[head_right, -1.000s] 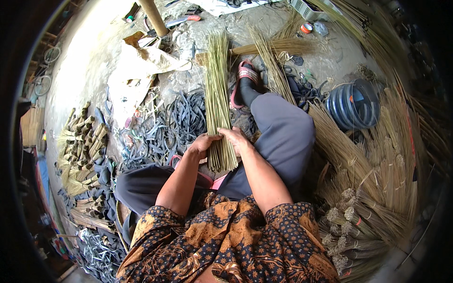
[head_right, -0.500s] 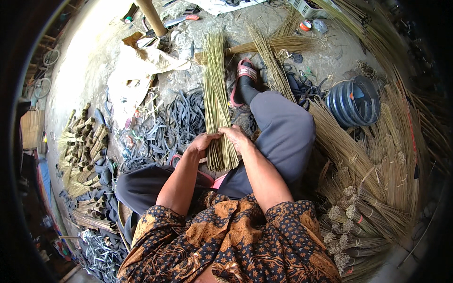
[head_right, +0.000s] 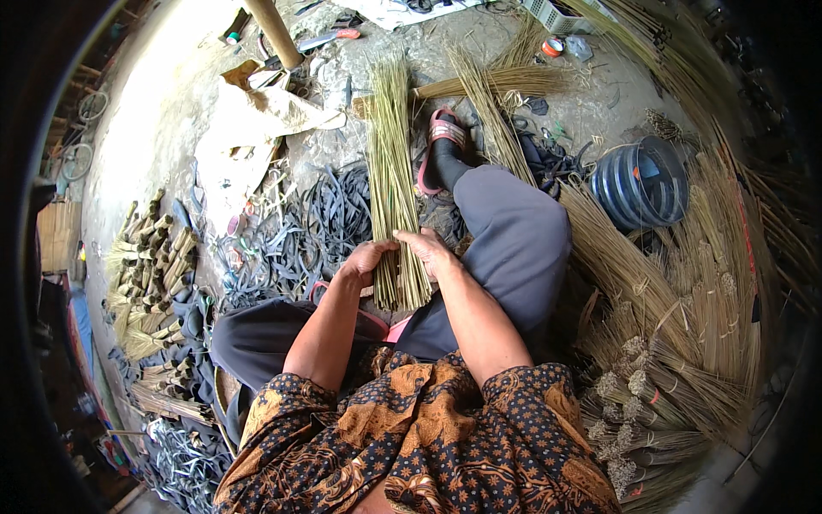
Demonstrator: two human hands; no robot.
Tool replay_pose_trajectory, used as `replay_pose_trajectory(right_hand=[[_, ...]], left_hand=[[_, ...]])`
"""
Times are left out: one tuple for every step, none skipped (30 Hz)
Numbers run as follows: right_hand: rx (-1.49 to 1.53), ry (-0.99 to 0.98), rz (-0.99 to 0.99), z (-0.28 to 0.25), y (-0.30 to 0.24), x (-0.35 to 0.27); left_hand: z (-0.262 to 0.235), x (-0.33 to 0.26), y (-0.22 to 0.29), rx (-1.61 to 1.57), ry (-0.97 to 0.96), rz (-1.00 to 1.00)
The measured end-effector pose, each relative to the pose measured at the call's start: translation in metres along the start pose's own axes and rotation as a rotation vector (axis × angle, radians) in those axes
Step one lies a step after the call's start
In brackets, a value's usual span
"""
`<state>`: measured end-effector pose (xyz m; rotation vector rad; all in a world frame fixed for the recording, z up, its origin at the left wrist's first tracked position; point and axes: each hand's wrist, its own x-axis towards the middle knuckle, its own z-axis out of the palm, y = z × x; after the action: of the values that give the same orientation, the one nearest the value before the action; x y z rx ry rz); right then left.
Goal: The person sits on the floor and repeatedly gathers bundles of dried stalks, aligns them, and ties them with black strips. The person places each finished bundle aside and continues the process with new stalks.
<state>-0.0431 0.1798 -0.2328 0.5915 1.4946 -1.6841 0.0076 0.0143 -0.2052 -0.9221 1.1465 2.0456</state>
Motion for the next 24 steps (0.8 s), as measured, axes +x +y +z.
replay_pose_trajectory(right_hand=[[-0.083,0.048,0.009,0.001,-0.001,-0.001],[-0.040,0.026,-0.007,0.001,-0.001,-0.003],[0.012,-0.007,0.012,0.001,-0.002,-0.004],[0.059,-0.041,0.049,0.001,-0.003,-0.006],[0.104,-0.077,0.075,0.001,-0.004,-0.007],[0.107,-0.082,0.060,0.001,-0.005,-0.009],[0.052,-0.055,0.055,0.001,-0.007,-0.010],[-0.005,-0.039,0.030,0.002,-0.009,-0.012],[-0.092,0.019,0.023,0.003,-0.014,-0.015],[-0.122,0.026,0.006,0.005,-0.018,-0.021],[-0.073,-0.035,-0.057,0.006,-0.027,-0.028],[-0.058,-0.042,-0.084,0.006,-0.037,-0.038],[-0.075,0.018,-0.074,0.007,-0.050,-0.052],[-0.025,-0.068,-0.099,0.005,-0.066,-0.068],[-0.010,-0.111,-0.126,0.003,-0.084,-0.085],[0.015,-0.140,-0.184,-0.002,-0.103,-0.107],[0.054,-0.252,-0.292,-0.013,-0.122,-0.132],[0.013,-0.238,-0.371,-0.026,-0.141,-0.157],[-0.035,-0.177,-0.470,-0.040,-0.158,-0.179],[-0.123,-0.033,-0.590,-0.055,-0.173,-0.198],[-0.209,0.027,-0.704,-0.074,-0.186,-0.213],[-0.280,0.229,-0.681,-0.092,-0.196,-0.219],[-0.339,0.307,-0.770,-0.114,-0.203,-0.223],[-0.473,0.510,-0.801,-0.136,-0.207,-0.218]], left_hand=[[0.000,-0.001,0.000,-0.008,-0.021,0.011],[0.001,-0.002,0.000,-0.014,-0.021,0.009],[0.002,-0.002,0.001,-0.020,-0.005,-0.017],[0.003,-0.002,0.001,-0.014,-0.015,0.000],[0.003,-0.002,0.001,-0.007,-0.010,-0.009],[0.003,-0.002,0.001,-0.007,-0.022,-0.019],[0.003,-0.001,0.001,0.008,-0.010,-0.014],[0.002,0.000,0.001,0.016,-0.014,-0.009],[0.001,0.001,0.000,0.020,-0.004,-0.014],[-0.001,0.003,-0.001,0.052,0.024,0.002],[-0.003,0.004,-0.002,0.082,0.065,0.005],[-0.005,0.006,-0.004,0.110,0.112,-0.005],[-0.007,0.007,-0.006,0.129,0.125,0.013],[-0.009,0.009,-0.008,0.149,0.146,0.018],[-0.011,0.010,-0.010,0.173,0.184,0.009],[-0.012,0.012,-0.012,0.193,0.192,0.011],[-0.012,0.012,-0.013,0.206,0.187,0.030],[-0.011,0.013,-0.014,0.201,0.174,0.055],[-0.010,0.012,-0.014,0.196,0.159,0.079],[-0.009,0.011,-0.013,0.160,0.138,0.090],[-0.006,0.008,-0.012,0.160,0.144,0.112],[-0.002,0.005,-0.009,0.158,0.124,0.154],[0.002,0.000,-0.005,0.162,0.135,0.176],[0.006,-0.005,0.000,0.144,0.111,0.205]])
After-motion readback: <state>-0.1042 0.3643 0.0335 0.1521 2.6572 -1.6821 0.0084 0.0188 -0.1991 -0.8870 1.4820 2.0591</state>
